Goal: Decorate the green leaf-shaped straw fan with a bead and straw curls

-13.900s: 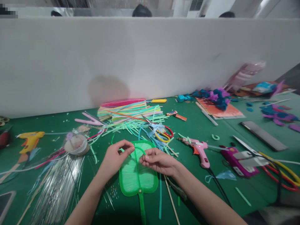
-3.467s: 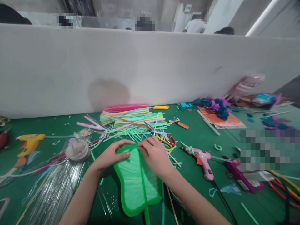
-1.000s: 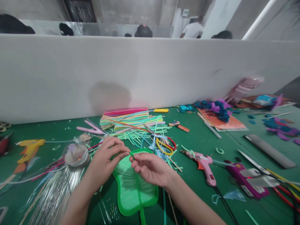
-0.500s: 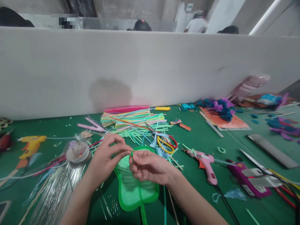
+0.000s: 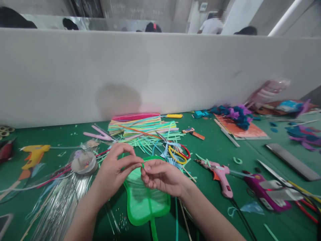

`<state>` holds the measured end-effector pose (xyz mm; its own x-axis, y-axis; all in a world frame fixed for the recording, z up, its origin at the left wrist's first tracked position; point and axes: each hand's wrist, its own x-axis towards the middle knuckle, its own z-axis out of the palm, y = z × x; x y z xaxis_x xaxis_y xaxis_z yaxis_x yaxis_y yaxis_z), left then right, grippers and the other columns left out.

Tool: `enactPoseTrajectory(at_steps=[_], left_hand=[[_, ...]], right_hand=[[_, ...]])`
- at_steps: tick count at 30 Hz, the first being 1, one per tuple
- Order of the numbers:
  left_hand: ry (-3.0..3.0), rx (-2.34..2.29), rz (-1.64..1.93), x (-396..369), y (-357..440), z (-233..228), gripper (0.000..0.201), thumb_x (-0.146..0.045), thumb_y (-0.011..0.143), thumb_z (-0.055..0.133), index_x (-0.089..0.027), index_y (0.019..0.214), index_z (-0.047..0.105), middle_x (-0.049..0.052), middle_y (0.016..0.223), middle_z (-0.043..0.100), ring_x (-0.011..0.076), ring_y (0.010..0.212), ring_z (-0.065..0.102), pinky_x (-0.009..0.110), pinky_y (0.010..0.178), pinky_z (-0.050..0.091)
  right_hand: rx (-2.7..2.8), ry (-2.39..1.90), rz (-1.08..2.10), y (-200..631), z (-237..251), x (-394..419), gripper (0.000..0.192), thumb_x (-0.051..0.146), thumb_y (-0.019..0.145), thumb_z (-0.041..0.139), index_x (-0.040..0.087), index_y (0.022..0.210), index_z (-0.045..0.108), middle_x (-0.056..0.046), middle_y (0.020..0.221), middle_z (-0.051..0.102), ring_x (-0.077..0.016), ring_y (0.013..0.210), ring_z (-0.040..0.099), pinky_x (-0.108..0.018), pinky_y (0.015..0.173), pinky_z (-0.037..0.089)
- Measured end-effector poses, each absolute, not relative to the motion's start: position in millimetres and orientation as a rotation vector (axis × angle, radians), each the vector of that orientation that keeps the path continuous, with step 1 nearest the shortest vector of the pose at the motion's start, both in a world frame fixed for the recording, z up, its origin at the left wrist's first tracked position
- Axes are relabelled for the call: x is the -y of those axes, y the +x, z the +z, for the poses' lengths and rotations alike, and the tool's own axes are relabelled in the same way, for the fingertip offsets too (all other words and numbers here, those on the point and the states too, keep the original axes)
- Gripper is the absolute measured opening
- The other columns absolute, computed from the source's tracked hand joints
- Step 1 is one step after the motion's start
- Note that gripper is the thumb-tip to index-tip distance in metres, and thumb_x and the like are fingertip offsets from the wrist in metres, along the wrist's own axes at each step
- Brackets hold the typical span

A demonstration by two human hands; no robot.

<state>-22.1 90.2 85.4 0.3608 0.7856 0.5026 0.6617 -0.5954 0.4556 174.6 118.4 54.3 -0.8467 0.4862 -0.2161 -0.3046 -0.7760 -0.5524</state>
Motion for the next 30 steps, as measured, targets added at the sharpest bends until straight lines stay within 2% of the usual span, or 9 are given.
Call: enactPoseTrajectory(at_steps=[7,9,13,18,22,25,30], left_hand=[[2.244,-1.316,1.046,-93.4,-27.9,80.9,0.012,-0.028,0.091,0.061,-0.027,0.095,0.072,0.003,0.100,0.066,0.0197,0.104,0.058,0.033,0.091,0.046],[2.186,-1.327,1.052,-94.9,-29.8,79.3,0.012,-0.027,0.091,0.060,-0.026,0.094,0.072,0.003,0.101,0.069,0.0205,0.107,0.058,0.034,0.091,0.047],[2.195,-1.272,1.027,-96.3,-29.2,76.5,0.014,-0.024,0.091,0.059,-0.027,0.092,0.073,0.003,0.090,0.073,0.0221,0.110,0.056,0.036,0.091,0.047],[2.195,-1.318,1.077,-96.5,-24.1,73.2,0.011,-0.025,0.089,0.063,-0.028,0.095,0.073,0.002,0.092,0.073,0.0210,0.110,0.055,0.035,0.091,0.046],[2.232,-1.300,1.184,-96.6,-21.6,73.9,0.011,-0.022,0.088,0.065,-0.027,0.093,0.073,0.001,0.087,0.073,0.0196,0.105,0.056,0.033,0.089,0.047],[2.254,-1.273,1.232,-95.8,-19.6,76.1,0.013,-0.019,0.087,0.065,-0.026,0.093,0.074,0.001,0.085,0.073,0.0198,0.105,0.057,0.033,0.088,0.047],[2.265,-1.242,1.255,-95.3,-17.8,76.7,0.015,-0.019,0.088,0.065,-0.027,0.095,0.074,0.002,0.087,0.073,0.0209,0.106,0.056,0.035,0.087,0.048]], right_hand=[[0.669,-0.492,2.535,173.2,50.7,-119.0,0.024,0.025,0.071,0.082,0.007,0.081,0.069,-0.005,0.070,0.070,-0.0082,0.061,0.065,-0.015,0.061,0.051],[0.688,-0.500,2.546,173.8,50.5,-120.1,0.027,0.031,0.074,0.081,0.008,0.082,0.069,-0.003,0.066,0.068,-0.0077,0.056,0.063,-0.015,0.054,0.050],[0.808,-0.540,2.552,174.7,51.6,-122.0,0.032,0.039,0.081,0.074,0.009,0.089,0.070,0.003,0.053,0.061,-0.0033,0.038,0.051,-0.012,0.037,0.036],[0.820,-0.533,2.503,173.3,50.1,-120.9,0.029,0.035,0.076,0.080,0.009,0.082,0.068,0.000,0.063,0.068,-0.0052,0.052,0.063,-0.011,0.050,0.047],[0.786,-0.514,2.521,173.1,46.6,-119.2,0.033,0.037,0.076,0.080,0.010,0.085,0.065,-0.004,0.068,0.072,-0.0091,0.058,0.069,-0.012,0.050,0.049],[0.739,-0.454,2.599,173.5,46.8,-118.7,0.033,0.037,0.078,0.079,0.008,0.088,0.066,-0.006,0.072,0.073,-0.0111,0.060,0.071,-0.013,0.053,0.053],[0.586,-0.337,2.707,171.8,49.0,-118.4,0.034,0.033,0.079,0.078,0.004,0.091,0.067,-0.008,0.077,0.073,-0.0123,0.067,0.073,-0.017,0.066,0.058]])
